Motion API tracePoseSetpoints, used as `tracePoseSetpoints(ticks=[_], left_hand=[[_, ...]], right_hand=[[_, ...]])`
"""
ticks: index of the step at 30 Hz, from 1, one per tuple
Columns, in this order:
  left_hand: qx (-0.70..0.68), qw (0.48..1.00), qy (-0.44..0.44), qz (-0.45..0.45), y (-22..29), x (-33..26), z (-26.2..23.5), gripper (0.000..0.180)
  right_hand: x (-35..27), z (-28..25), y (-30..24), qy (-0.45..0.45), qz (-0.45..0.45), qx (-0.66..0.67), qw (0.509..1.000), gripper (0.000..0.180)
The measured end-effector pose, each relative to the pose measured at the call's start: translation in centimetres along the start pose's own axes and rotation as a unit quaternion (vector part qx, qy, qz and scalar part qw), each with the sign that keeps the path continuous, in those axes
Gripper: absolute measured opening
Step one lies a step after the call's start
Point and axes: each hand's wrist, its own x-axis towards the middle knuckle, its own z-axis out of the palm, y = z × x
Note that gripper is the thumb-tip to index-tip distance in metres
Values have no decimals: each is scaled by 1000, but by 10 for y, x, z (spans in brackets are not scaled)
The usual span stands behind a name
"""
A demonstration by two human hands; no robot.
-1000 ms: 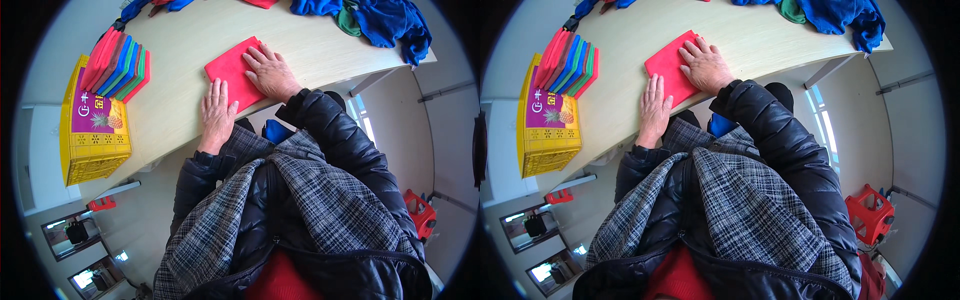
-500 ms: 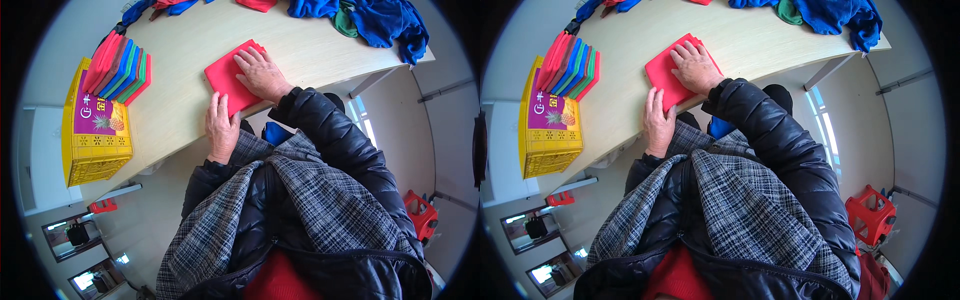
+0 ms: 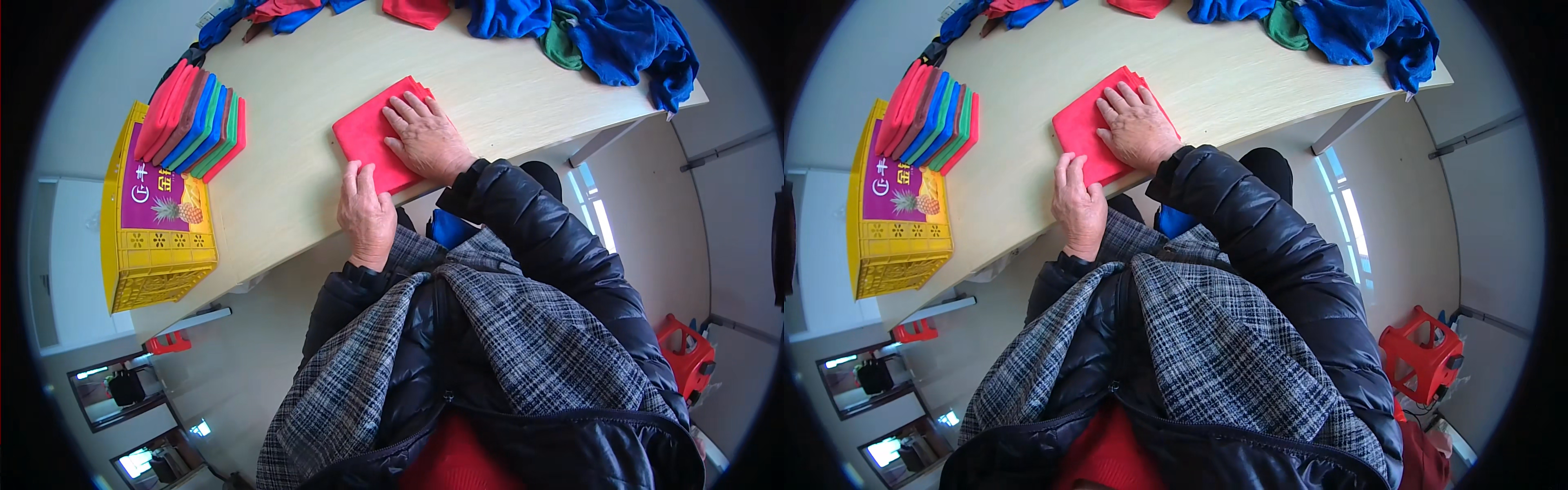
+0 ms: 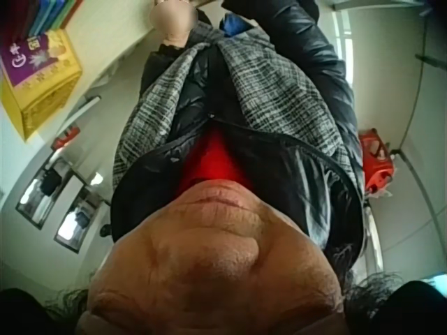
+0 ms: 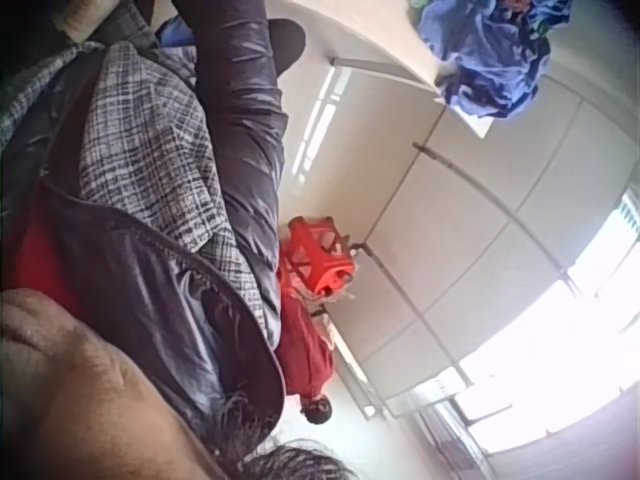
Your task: Fold fabric items and stack them on a table and into a crate.
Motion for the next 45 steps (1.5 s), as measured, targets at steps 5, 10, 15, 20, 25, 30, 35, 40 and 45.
tracePoseSetpoints(ticks=[5, 10, 15, 20, 25, 30, 35, 40, 45], left_hand=[[9, 1000, 2, 3, 1, -2, -4, 39], [53, 997, -28, 47, -8, -13, -8, 36], [103, 990, -39, 87, -14, -18, -13, 34], [86, 990, -55, 97, -16, -21, -28, 33], [18, 993, -66, 96, -29, -10, -41, 28], [-1, 995, -55, 78, -29, 50, -8, 33], [-1, 993, -95, 76, -31, 55, 27, 52], [25, 986, -154, 59, -36, 51, 27, 66], [24, 986, -156, 44, -32, 53, 26, 68]], right_hand=[[-1, -3, 0, -6, 1, 1, 1000, 58], [-3, -5, -2, -10, 1, -4, 1000, 58], [-3, -4, -1, 1, 15, -19, 1000, 59], [-5, -10, 4, 0, 43, -14, 999, 59], [4, -19, -1, -13, 56, -66, 996, 59], [21, 3, -11, 0, -14, -8, 1000, 61], [20, 16, -3, 5, 5, 8, 1000, 62], [20, 11, 2, -15, 25, 18, 999, 61], [21, 2, 6, -28, 56, 3, 998, 63]])
